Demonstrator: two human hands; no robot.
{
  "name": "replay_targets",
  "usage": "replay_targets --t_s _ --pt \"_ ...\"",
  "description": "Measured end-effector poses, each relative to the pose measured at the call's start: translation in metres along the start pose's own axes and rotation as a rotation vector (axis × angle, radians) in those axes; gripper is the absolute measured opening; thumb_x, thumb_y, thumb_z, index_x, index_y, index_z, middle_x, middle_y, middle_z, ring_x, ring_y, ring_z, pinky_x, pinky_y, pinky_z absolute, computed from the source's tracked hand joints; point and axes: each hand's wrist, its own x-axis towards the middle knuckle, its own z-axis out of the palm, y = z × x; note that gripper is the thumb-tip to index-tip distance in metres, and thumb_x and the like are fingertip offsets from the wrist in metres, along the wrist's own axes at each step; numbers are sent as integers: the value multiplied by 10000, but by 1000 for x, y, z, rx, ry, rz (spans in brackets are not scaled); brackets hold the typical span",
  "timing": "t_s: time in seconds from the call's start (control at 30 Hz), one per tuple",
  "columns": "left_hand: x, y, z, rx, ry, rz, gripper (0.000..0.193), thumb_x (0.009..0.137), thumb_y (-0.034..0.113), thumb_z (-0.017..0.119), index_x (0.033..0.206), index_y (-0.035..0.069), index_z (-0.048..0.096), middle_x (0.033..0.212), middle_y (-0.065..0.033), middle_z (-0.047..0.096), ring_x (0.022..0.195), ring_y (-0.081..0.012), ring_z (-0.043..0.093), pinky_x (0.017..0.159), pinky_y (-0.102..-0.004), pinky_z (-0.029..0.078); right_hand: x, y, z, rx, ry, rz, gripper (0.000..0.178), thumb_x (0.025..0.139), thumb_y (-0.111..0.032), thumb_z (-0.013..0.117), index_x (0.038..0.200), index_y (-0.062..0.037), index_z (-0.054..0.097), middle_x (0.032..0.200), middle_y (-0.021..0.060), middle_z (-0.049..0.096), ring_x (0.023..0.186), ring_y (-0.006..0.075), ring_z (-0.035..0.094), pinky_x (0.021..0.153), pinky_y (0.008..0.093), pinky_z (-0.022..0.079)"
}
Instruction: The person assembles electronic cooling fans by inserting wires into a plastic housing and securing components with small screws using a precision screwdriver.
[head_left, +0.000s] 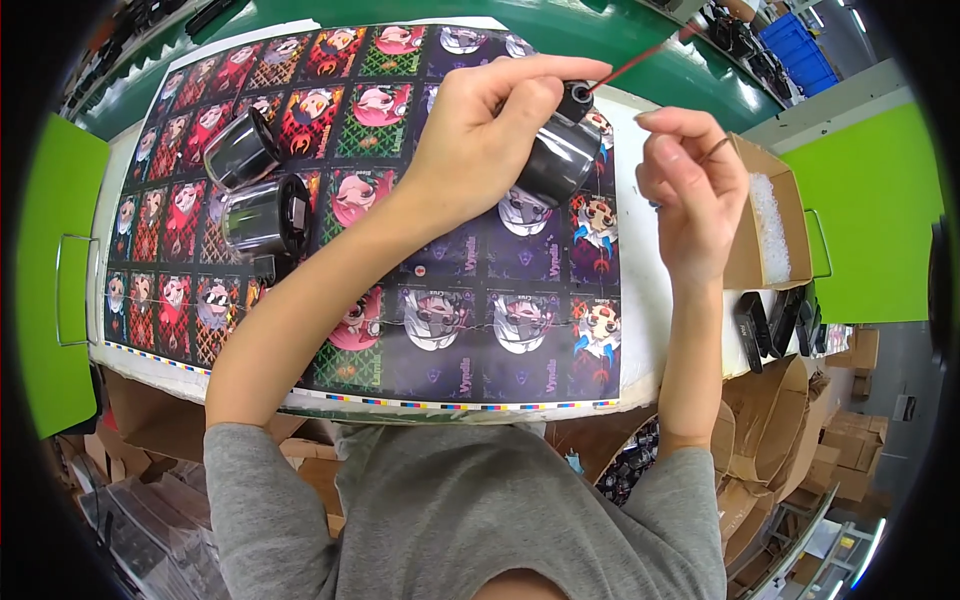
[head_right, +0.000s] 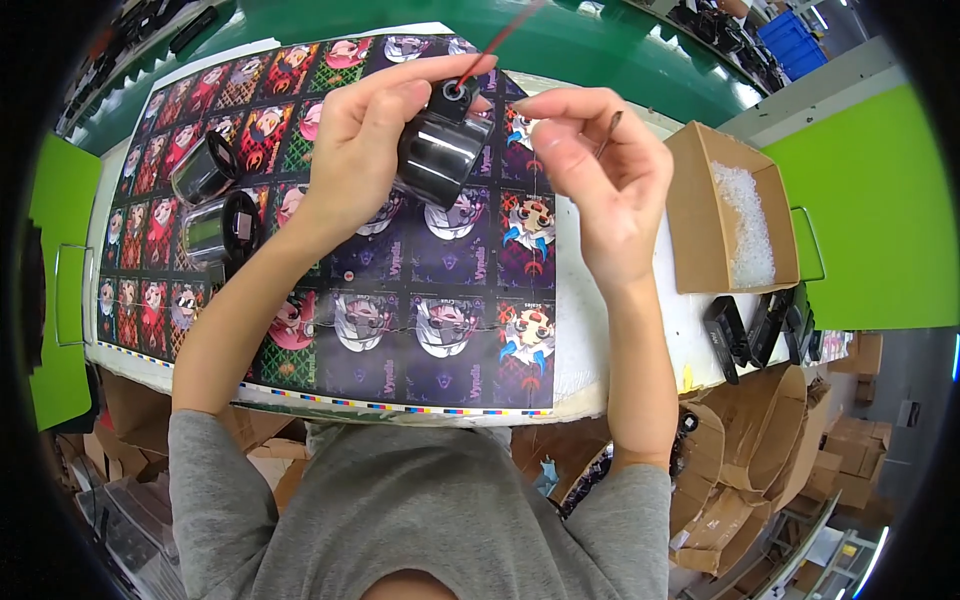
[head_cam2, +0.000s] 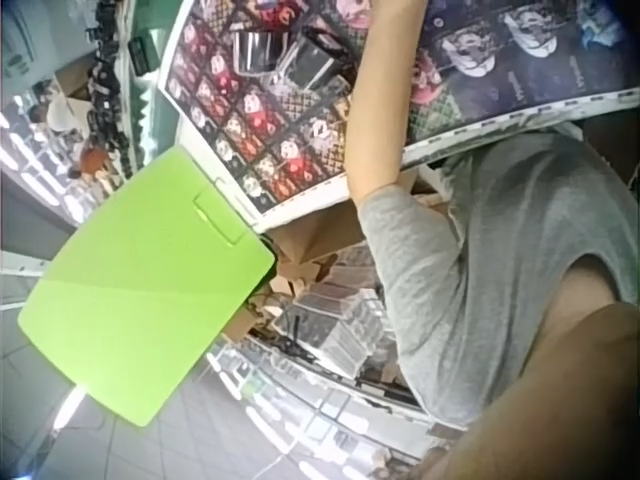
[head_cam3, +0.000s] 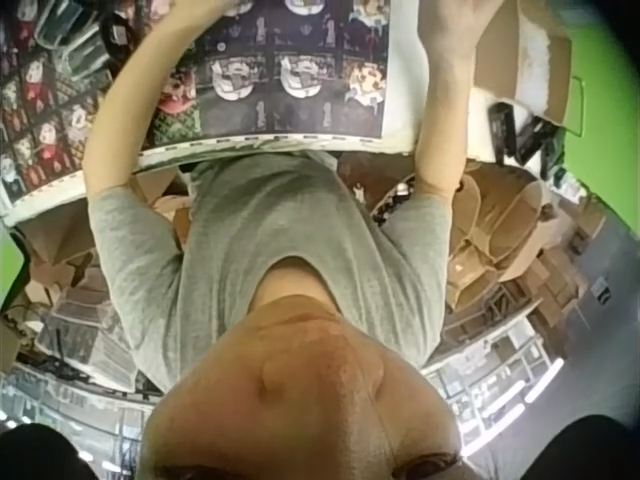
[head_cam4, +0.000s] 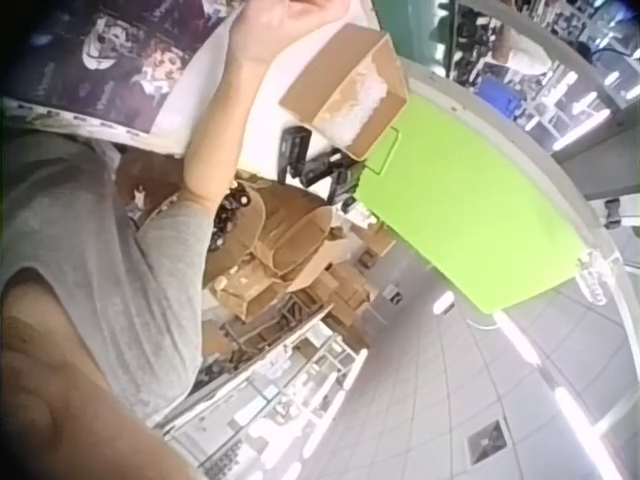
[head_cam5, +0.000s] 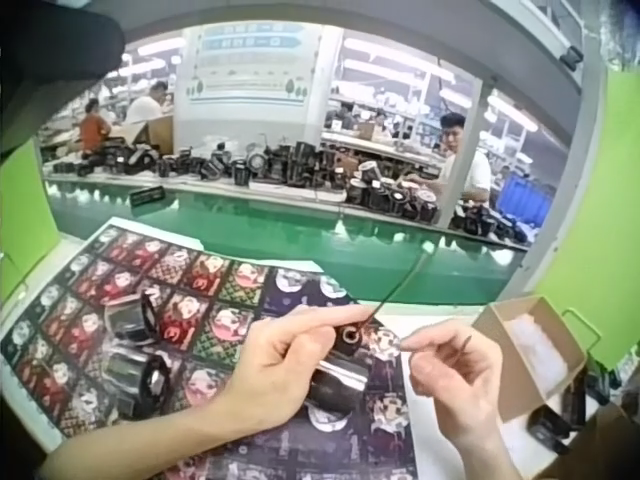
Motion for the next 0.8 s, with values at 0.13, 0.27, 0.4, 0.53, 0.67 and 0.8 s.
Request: replay_targets --t_s 0.13,0.27,0.4,0.53,0.67,0.8 --pt "0 1 -3 80 64 80 256 856 107 433 1026 39 613 617 41 462 576 -34 387 515 -192 328 0 2 5 14 -62 -3 238 783 -53 548 1000 40 580 715 -17 514 621 23 429 545 150 324" --pt "1 2 -2 116 83 160 262 842 98 438 1030 46 612 634 -4 490 647 -78 433 586 -225 367 -3 1 9 14 -88 0 275 786 -25 545 1053 39 566 699 -18 507 609 18 426 519 147 319" --pt "1 0 -3 223 83 277 256 836 97 440 1015 41 614 653 -31 509 640 -113 443 599 -244 381 -6 -2 20 5 -46 13 266 813 -25 553 1073 29 561 694 -17 508 576 2 419 465 142 300" --pt "1 -2 -2 327 55 343 251 831 96 435 998 28 609 709 -84 540 636 -161 457 615 -270 397 -6 1 27 -40 -7 -40 250 818 -34 569 1063 16 573 747 4 556 544 -13 408 443 130 294" --pt "-3 -6 3 290 28 295 263 833 103 428 1024 21 590 725 -101 550 643 -178 483 619 -284 409 -4 3 29 -101 93 -35 212 796 -26 601 1005 6 608 792 32 615 509 -19 413 419 123 296" --pt "-7 -14 6 235 7 248 275 834 104 427 1050 18 573 724 -103 546 649 -184 504 621 -289 419 -3 7 27 -151 89 -50 179 775 -21 627 951 10 626 743 30 623 504 -16 437 409 125 304"
